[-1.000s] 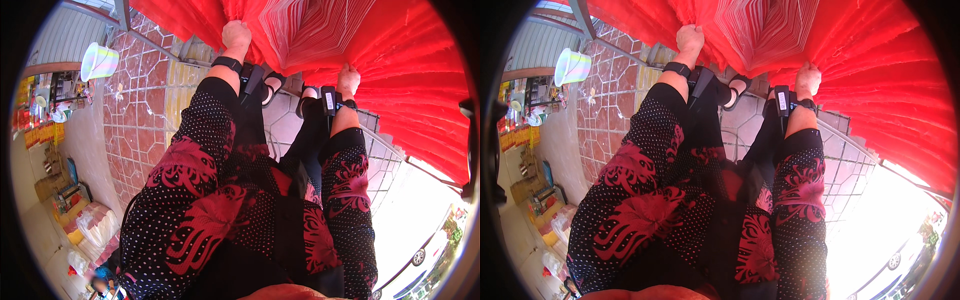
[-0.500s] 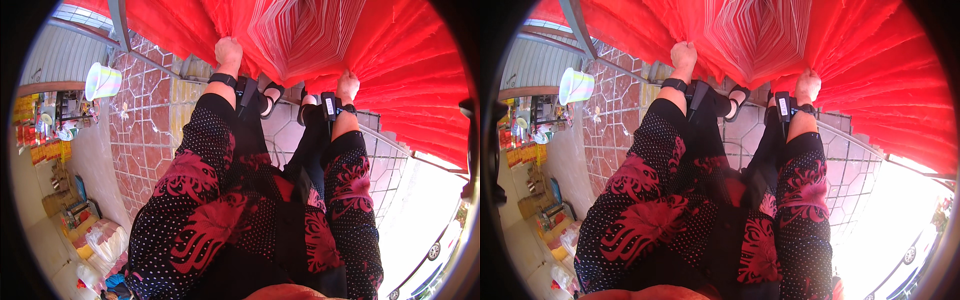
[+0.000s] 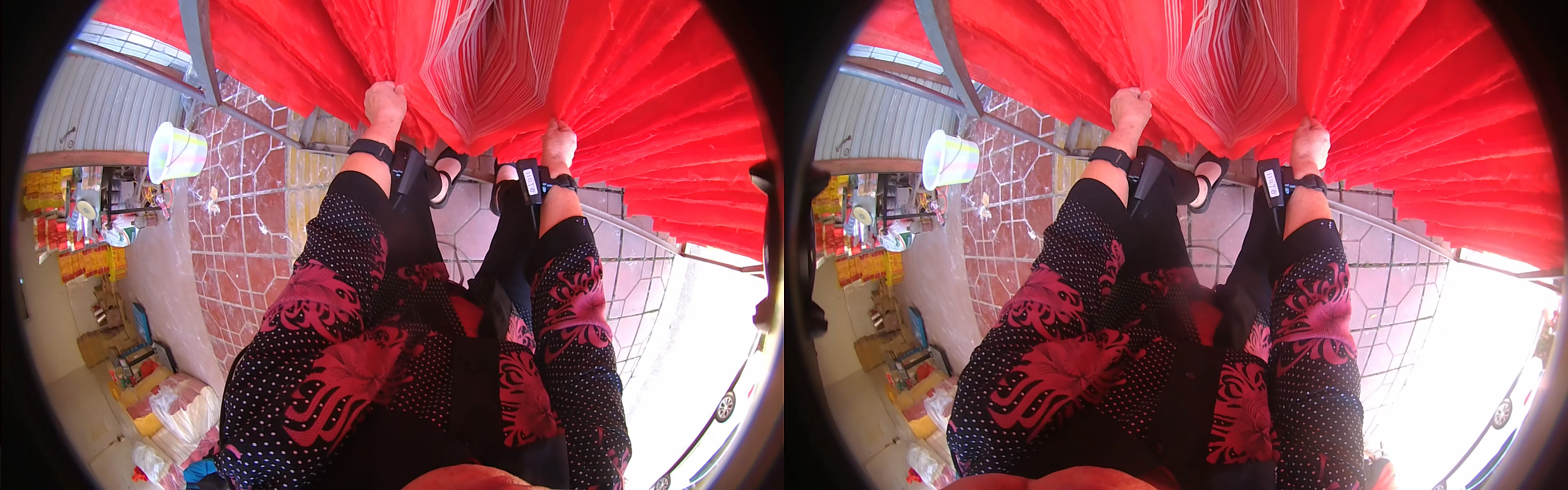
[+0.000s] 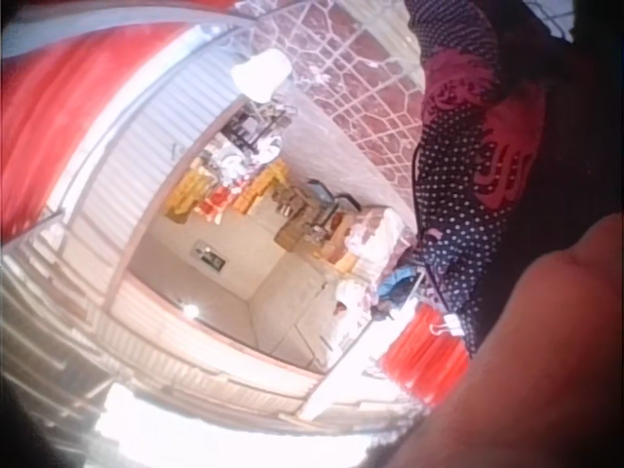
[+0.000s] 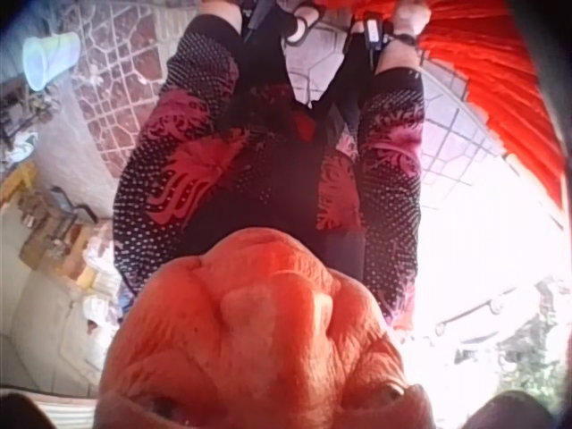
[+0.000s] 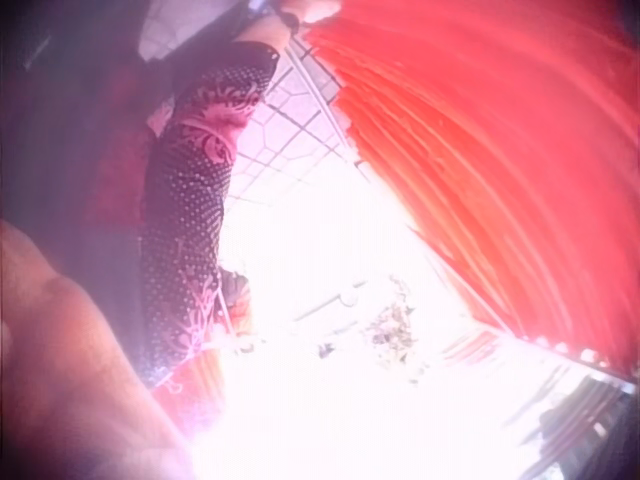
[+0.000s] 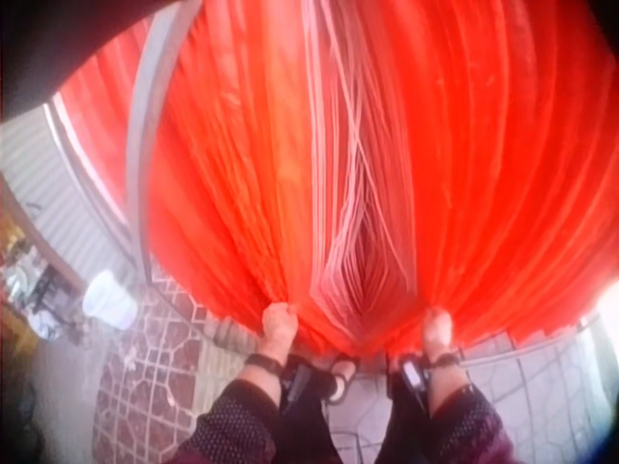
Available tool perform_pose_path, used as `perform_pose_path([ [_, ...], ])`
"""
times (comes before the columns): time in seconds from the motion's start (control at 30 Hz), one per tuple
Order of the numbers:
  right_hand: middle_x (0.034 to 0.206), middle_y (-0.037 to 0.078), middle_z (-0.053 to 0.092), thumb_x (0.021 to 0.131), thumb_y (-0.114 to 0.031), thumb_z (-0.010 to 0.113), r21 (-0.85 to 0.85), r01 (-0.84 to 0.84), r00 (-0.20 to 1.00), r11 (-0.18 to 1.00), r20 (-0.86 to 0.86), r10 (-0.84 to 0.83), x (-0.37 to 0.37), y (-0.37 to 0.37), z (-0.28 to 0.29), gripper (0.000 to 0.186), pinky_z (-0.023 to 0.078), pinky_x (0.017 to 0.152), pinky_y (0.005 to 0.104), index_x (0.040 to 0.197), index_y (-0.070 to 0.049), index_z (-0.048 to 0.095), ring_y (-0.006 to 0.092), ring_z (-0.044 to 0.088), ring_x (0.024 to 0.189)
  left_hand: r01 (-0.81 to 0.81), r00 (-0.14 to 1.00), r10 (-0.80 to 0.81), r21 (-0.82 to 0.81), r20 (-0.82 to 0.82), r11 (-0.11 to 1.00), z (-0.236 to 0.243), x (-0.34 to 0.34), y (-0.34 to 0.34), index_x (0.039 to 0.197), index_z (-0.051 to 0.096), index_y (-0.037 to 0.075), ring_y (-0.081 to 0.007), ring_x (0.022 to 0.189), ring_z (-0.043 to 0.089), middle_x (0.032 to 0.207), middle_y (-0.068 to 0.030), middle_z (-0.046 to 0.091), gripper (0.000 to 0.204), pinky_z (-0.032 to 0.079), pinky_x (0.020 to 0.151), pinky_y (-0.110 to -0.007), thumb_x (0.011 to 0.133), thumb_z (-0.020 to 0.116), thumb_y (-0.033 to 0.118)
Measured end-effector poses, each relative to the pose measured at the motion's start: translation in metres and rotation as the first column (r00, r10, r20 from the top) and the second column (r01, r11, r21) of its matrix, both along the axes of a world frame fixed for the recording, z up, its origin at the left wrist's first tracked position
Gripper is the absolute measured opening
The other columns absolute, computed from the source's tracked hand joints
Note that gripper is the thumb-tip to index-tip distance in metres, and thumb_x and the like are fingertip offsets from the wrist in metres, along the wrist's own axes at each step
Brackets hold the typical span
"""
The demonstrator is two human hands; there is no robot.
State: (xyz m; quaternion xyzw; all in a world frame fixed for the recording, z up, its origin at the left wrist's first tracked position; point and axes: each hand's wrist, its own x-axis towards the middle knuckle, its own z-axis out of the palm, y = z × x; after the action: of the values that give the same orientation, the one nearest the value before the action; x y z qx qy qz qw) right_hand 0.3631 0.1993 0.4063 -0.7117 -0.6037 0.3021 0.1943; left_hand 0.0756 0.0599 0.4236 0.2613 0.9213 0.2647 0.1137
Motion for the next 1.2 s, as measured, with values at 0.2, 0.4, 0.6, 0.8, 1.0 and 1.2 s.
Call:
perform_pose_path([
  [0.2,0.105,0.018,0.064,0.084,-0.039,0.051,-0.044,-0.018,1.000,0.999,0.004,0.018,-0.003,-0.002,0.000,0.037,0.047,0.086,0.0429,0.109,-0.015,0.065,0.0354,0.060,0.100,0.087,0.981,-0.093,0.042,0.172,0.995,-0.023,-0.007,0.003,0.085,0.069,0.006,-0.0330,0.086,0.064,0.086,-0.0189,0.066,0.022,0.050,0.076,-0.041,0.081,0.064,0.028],
  [0.4,0.102,0.018,0.064,0.084,-0.041,0.051,-0.043,-0.077,0.995,0.996,0.058,0.079,-0.014,-0.010,0.010,0.036,0.048,0.083,0.0458,0.105,-0.017,0.067,0.0364,0.060,0.098,0.183,0.909,-0.233,0.173,0.344,0.968,-0.019,0.006,0.006,0.078,0.067,-0.001,-0.0132,0.050,0.061,0.064,-0.0070,0.065,0.019,0.049,0.050,-0.027,0.082,0.063,0.017],
  [0.6,0.097,0.021,0.064,0.084,-0.039,0.056,-0.044,-0.115,0.993,0.992,0.031,0.117,-0.029,-0.022,0.023,0.035,0.048,0.083,0.0434,0.105,-0.013,0.067,0.0369,0.061,0.096,0.281,0.872,-0.322,0.163,0.370,0.946,0.003,0.019,0.004,0.078,0.068,0.000,-0.0166,0.051,0.063,0.063,-0.0091,0.066,0.020,0.052,0.055,-0.030,0.080,0.066,0.020],
  [0.8,0.098,0.018,0.065,0.084,-0.039,0.051,0.015,-0.137,0.991,0.990,0.013,0.137,-0.038,-0.028,0.025,0.032,0.049,0.081,0.0463,0.102,-0.019,0.068,0.0372,0.061,0.095,0.351,0.854,-0.375,0.134,0.360,0.927,0.013,0.027,0.007,0.071,0.067,-0.001,-0.0135,0.049,0.061,0.061,-0.0074,0.064,0.021,0.049,0.052,-0.028,0.080,0.067,0.019],
  [1.0,0.098,0.017,0.065,0.086,-0.039,0.050,0.025,-0.093,0.996,0.995,0.014,0.093,-0.037,-0.030,0.031,0.034,0.049,0.081,0.0460,0.106,-0.018,0.066,0.0364,0.061,0.095,0.364,0.859,-0.392,0.145,0.331,0.920,0.012,0.023,0.004,0.070,0.067,-0.001,-0.0139,0.050,0.062,0.060,-0.0079,0.064,0.022,0.050,0.053,-0.028,0.079,0.067,0.019],
  [1.2,0.097,0.020,0.065,0.087,-0.039,0.053,0.027,-0.062,0.997,0.998,-0.049,0.063,-0.033,-0.029,0.032,0.035,0.048,0.081,0.0439,0.105,-0.012,0.066,0.0379,0.061,0.094,0.289,0.851,-0.345,0.194,0.397,0.937,0.004,0.018,0.004,0.073,0.066,-0.002,-0.0161,0.051,0.064,0.062,-0.0094,0.065,0.020,0.051,0.053,-0.028,0.080,0.066,0.017],
])
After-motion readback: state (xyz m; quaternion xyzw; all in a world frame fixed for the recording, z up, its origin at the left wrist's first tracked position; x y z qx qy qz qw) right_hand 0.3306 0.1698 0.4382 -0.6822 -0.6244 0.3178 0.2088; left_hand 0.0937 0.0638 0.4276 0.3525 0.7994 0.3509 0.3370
